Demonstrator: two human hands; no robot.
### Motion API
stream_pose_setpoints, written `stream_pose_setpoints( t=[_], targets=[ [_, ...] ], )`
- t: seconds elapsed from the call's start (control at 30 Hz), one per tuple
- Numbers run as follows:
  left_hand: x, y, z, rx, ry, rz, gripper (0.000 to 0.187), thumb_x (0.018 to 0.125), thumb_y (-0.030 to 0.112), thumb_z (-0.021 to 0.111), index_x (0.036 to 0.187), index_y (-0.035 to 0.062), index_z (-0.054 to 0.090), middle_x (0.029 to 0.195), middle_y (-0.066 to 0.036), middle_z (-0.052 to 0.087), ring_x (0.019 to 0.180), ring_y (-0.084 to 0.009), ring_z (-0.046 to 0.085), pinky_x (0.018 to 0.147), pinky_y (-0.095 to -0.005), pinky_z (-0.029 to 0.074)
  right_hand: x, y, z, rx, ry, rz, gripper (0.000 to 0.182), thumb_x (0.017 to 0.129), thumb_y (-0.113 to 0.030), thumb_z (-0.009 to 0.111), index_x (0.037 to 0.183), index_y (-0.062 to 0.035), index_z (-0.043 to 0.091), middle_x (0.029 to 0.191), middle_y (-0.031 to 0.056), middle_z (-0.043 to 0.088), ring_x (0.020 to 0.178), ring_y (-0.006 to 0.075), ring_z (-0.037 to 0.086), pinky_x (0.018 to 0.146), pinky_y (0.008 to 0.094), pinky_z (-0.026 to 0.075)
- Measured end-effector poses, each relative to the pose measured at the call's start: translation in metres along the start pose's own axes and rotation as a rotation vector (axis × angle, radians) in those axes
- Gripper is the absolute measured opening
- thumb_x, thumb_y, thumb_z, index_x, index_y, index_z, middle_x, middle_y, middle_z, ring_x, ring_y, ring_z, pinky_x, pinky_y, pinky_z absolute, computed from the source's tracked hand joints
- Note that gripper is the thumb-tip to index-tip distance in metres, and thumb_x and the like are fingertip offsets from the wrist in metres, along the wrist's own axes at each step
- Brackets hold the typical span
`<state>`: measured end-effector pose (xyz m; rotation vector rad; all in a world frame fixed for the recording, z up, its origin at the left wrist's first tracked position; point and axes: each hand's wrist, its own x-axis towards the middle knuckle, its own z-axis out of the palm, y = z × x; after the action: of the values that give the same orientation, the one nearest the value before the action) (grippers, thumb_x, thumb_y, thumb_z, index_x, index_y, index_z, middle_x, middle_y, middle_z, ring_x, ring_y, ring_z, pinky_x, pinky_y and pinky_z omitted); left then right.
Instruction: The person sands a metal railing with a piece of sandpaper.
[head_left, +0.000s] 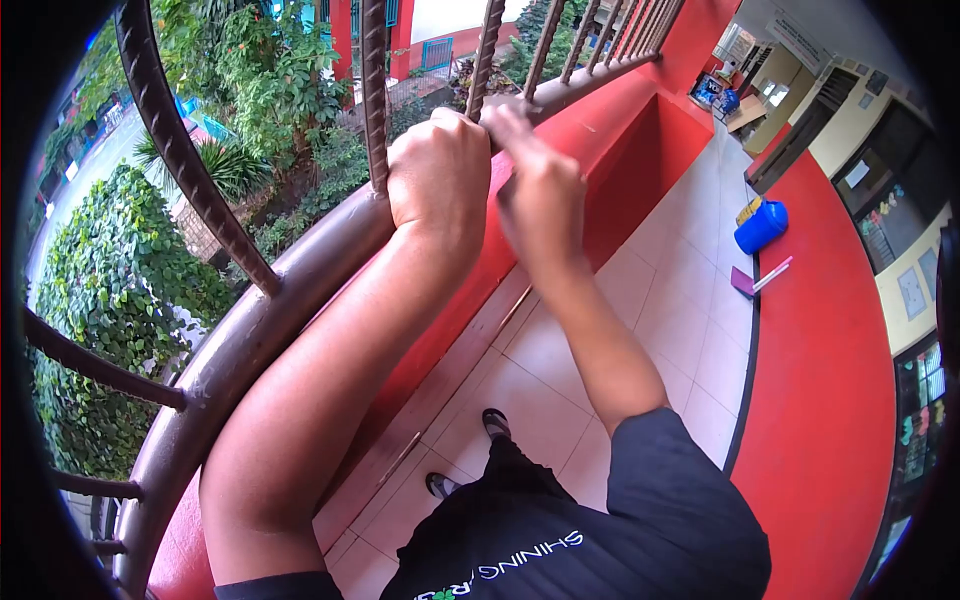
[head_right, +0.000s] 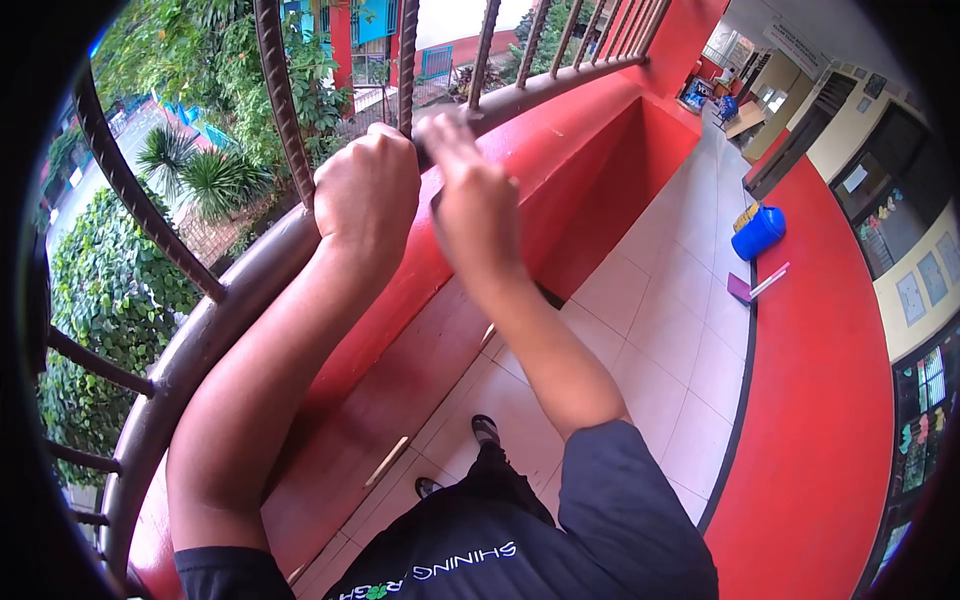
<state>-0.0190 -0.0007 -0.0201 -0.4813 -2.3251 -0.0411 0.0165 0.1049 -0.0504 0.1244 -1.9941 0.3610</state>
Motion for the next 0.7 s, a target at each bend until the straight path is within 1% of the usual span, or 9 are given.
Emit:
stream_pose_setpoints(
  t=[0.07,0.17,0.2,0.27,0.3,0.4,0.53,0.67,0.7],
  targets=[
    [0.004,-0.001,0.0,0.019,0.006,-0.01,0.014,0.095,0.013,0.059,0.086,0.0047,0.067,0.073,-0.011,0.075,0.067,-0.0241,0.078,0.054,-0.0355,0.061,-0.008,-0.007,-0.005,0.033,-0.037,0.028,0.051,0.082,0.013,0.05,0.123,-0.0061,0.073,0.127,0.0198,0.069,0.116,0.0353,0.068,0.098,0.0439,0.057],
    [-0.001,0.0,0.001,0.016,-0.01,-0.004,0.015,0.095,0.013,0.059,0.086,0.0048,0.067,0.073,-0.011,0.075,0.068,-0.0243,0.078,0.054,-0.0354,0.061,0.014,0.038,0.004,0.113,0.008,0.003,0.053,0.081,0.014,0.053,0.128,-0.0044,0.07,0.13,0.0196,0.068,0.116,0.0363,0.068,0.096,0.0455,0.058],
    [-0.001,0.0,0.0,0.005,-0.006,0.011,0.015,0.095,0.013,0.059,0.086,0.0048,0.067,0.073,-0.012,0.075,0.068,-0.0244,0.078,0.054,-0.0355,0.061,0.008,0.025,0.0,0.107,0.013,0.005,0.053,0.081,0.014,0.053,0.128,-0.0044,0.07,0.13,0.0196,0.068,0.116,0.0363,0.068,0.096,0.0455,0.058],
    [0.002,0.0,0.0,-0.012,-0.001,-0.023,0.014,0.095,0.013,0.06,0.086,0.0048,0.067,0.073,-0.012,0.075,0.068,-0.0245,0.078,0.055,-0.0355,0.061,-0.005,-0.013,-0.004,0.014,-0.034,0.034,0.053,0.081,0.016,0.05,0.125,-0.0027,0.072,0.126,0.0199,0.069,0.116,0.0356,0.068,0.097,0.0437,0.058],
    [0.002,-0.001,0.0,0.006,0.019,-0.005,0.013,0.094,0.013,0.06,0.086,0.0047,0.067,0.073,-0.012,0.075,0.068,-0.0246,0.078,0.055,-0.0356,0.062,-0.006,-0.013,-0.001,0.049,0.016,0.037,0.052,0.08,0.017,0.047,0.12,-0.002,0.074,0.123,0.02,0.07,0.117,0.0342,0.068,0.099,0.0413,0.057],
    [-0.002,0.0,-0.001,0.013,-0.002,0.029,0.013,0.094,0.012,0.06,0.086,0.0047,0.067,0.073,-0.012,0.075,0.068,-0.0246,0.078,0.055,-0.0355,0.062,0.01,0.029,0.003,0.127,0.049,0.039,0.054,0.076,0.019,0.05,0.119,-0.0024,0.076,0.121,0.0208,0.071,0.117,0.0316,0.069,0.101,0.0407,0.056],
    [-0.001,-0.002,0.002,-0.011,0.005,0.031,0.013,0.094,0.012,0.06,0.085,0.0047,0.067,0.073,-0.012,0.075,0.068,-0.0249,0.078,0.055,-0.035,0.062,0.02,0.031,0.005,0.149,0.049,0.1,0.048,0.08,0.016,0.048,0.115,-0.002,0.076,0.122,0.0192,0.071,0.117,0.0315,0.069,0.099,0.0427,0.056],
    [0.0,0.0,-0.002,-0.004,-0.002,0.03,0.014,0.094,0.012,0.06,0.085,0.0052,0.068,0.074,-0.012,0.075,0.068,-0.0257,0.078,0.055,-0.0355,0.062,-0.007,-0.013,0.002,-0.005,0.002,0.035,0.054,0.08,0.017,0.047,0.122,-0.0043,0.074,0.127,0.0197,0.069,0.121,0.035,0.067,0.101,0.0439,0.056],
    [0.0,-0.001,0.001,-0.007,-0.004,0.029,0.014,0.094,0.012,0.06,0.085,0.0052,0.068,0.074,-0.012,0.075,0.068,-0.0257,0.078,0.055,-0.0355,0.062,-0.007,-0.003,0.002,0.031,0.013,-0.008,0.057,0.079,0.017,0.048,0.124,-0.0064,0.073,0.128,0.0193,0.069,0.121,0.0363,0.066,0.102,0.0444,0.056]
  ],
)
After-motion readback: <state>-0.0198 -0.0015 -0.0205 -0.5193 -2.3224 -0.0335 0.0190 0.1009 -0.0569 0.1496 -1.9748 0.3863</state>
